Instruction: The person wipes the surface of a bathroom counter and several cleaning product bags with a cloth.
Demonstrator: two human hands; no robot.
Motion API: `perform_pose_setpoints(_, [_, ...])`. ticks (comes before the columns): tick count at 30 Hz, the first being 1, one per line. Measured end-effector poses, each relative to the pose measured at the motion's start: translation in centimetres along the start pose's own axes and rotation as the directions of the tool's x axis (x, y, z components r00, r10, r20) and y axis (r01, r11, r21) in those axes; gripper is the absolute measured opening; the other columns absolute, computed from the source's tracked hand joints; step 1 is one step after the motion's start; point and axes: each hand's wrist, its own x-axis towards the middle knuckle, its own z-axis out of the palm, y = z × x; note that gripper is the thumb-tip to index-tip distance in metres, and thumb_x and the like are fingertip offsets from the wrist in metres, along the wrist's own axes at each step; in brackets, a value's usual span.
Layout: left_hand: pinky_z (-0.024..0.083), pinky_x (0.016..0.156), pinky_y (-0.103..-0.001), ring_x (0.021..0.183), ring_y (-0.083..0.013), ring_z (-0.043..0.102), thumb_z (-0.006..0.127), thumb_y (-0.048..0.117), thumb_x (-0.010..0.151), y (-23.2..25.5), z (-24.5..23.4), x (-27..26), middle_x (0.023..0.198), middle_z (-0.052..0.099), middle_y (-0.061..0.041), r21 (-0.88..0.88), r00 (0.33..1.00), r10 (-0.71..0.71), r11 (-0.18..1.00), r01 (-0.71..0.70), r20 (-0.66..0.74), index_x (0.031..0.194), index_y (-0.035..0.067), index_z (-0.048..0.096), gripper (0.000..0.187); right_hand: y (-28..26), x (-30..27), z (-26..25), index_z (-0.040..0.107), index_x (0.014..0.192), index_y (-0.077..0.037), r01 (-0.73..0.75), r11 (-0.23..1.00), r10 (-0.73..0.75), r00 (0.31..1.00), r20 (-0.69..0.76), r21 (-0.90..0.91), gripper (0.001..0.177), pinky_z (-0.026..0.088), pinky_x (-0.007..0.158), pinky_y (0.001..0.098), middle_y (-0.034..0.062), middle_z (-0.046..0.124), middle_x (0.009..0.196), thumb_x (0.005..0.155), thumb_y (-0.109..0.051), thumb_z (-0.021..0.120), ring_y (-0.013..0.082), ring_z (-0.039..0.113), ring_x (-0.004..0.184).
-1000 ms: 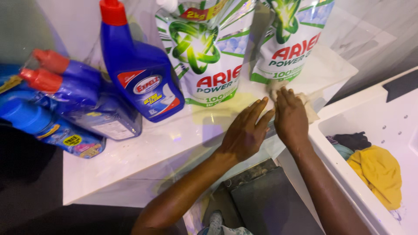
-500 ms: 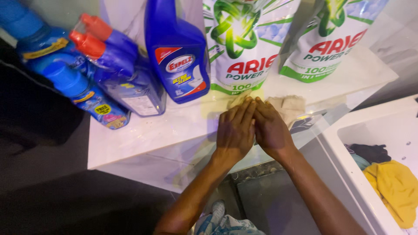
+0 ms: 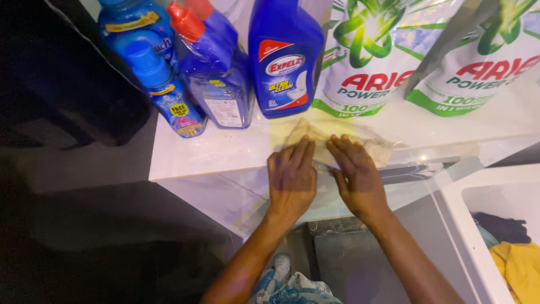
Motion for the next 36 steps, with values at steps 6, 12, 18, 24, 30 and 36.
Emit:
perform_pose_setpoints(6, [0.035,0.107,-0.047,0.124,-0.0287,0.055,0.062,0.012,0.089,-1.9,-3.0,-1.4,0.144,0.060,-0.012,0.063,0.992,-0.082,0.994,0.088,-0.091,0.136,0.000,0.061,0.049,-1.8,1.8,2.8,0.056,0.141,-0.002,0.143,0.988,-0.146,0.988,0.043,0.064,0.054,0.036,0.118,0.0502,0.0185,0.056,0.147,0.088,-0.006,0.068,0.0403,0.049,0.140])
perform_pose_setpoints(12, [0.033,0.107,-0.049,0.121,-0.0280,0.056,0.059,0.013,0.090,-4.2,-5.9,-2.1,0.139,0.063,-0.012,0.147,0.980,-0.185,0.970,0.195,-0.077,0.134,0.001,0.063,0.045,-4.5,3.9,5.5,0.056,0.140,-0.001,0.207,0.970,-0.219,0.972,0.086,0.127,0.053,0.035,0.119,0.0499,0.0198,0.057,0.145,0.089,-0.006,0.069,0.0400,0.049,0.139])
perform_pose_setpoints(18, [0.033,0.108,-0.048,0.119,-0.0270,0.056,0.056,0.015,0.093,-6.7,-8.0,-2.9,0.140,0.064,-0.010,0.258,0.965,-0.218,0.933,0.251,-0.148,0.134,0.002,0.064,0.043,-7.0,5.6,8.4,0.058,0.139,-0.001,0.263,0.949,-0.276,0.959,0.055,0.176,0.050,0.038,0.119,0.0489,0.0201,0.059,0.143,0.091,-0.009,0.067,0.0401,0.052,0.138])
perform_pose_setpoints(24, [0.033,0.109,-0.046,0.120,-0.0273,0.056,0.056,0.016,0.096,-8.7,-10.0,-3.8,0.138,0.065,-0.008,0.308,0.943,-0.269,0.896,0.319,-0.195,0.134,0.004,0.065,0.041,-8.9,7.1,11.8,0.059,0.138,0.001,0.353,0.913,-0.368,0.929,0.040,0.202,0.047,0.037,0.119,0.0495,0.0204,0.058,0.145,0.093,-0.010,0.066,0.0393,0.052,0.137])
perform_pose_setpoints(30, [0.033,0.107,-0.048,0.119,-0.0277,0.057,0.057,0.017,0.096,-10.3,-11.5,-4.4,0.138,0.065,-0.007,0.375,0.925,-0.299,0.850,0.369,-0.233,0.134,0.007,0.067,0.041,-10.7,8.7,13.4,0.057,0.140,0.003,0.394,0.886,-0.432,0.893,0.125,0.244,0.049,0.035,0.121,0.0473,0.0212,0.055,0.149,0.094,-0.013,0.064,0.0365,0.049,0.142])
perform_pose_setpoints(36, [0.034,0.107,-0.050,0.120,-0.0312,0.055,0.058,0.018,0.094,-10.1,-11.3,-4.6,0.142,0.062,-0.010,0.413,0.915,-0.326,0.819,0.398,-0.236,0.137,0.003,0.063,0.046,-11.2,9.7,13.3,0.056,0.142,0.001,0.395,0.866,-0.456,0.876,0.157,0.308,0.051,0.034,0.121,0.0463,0.0199,0.054,0.150,0.095,-0.016,0.064,0.0347,0.048,0.144])
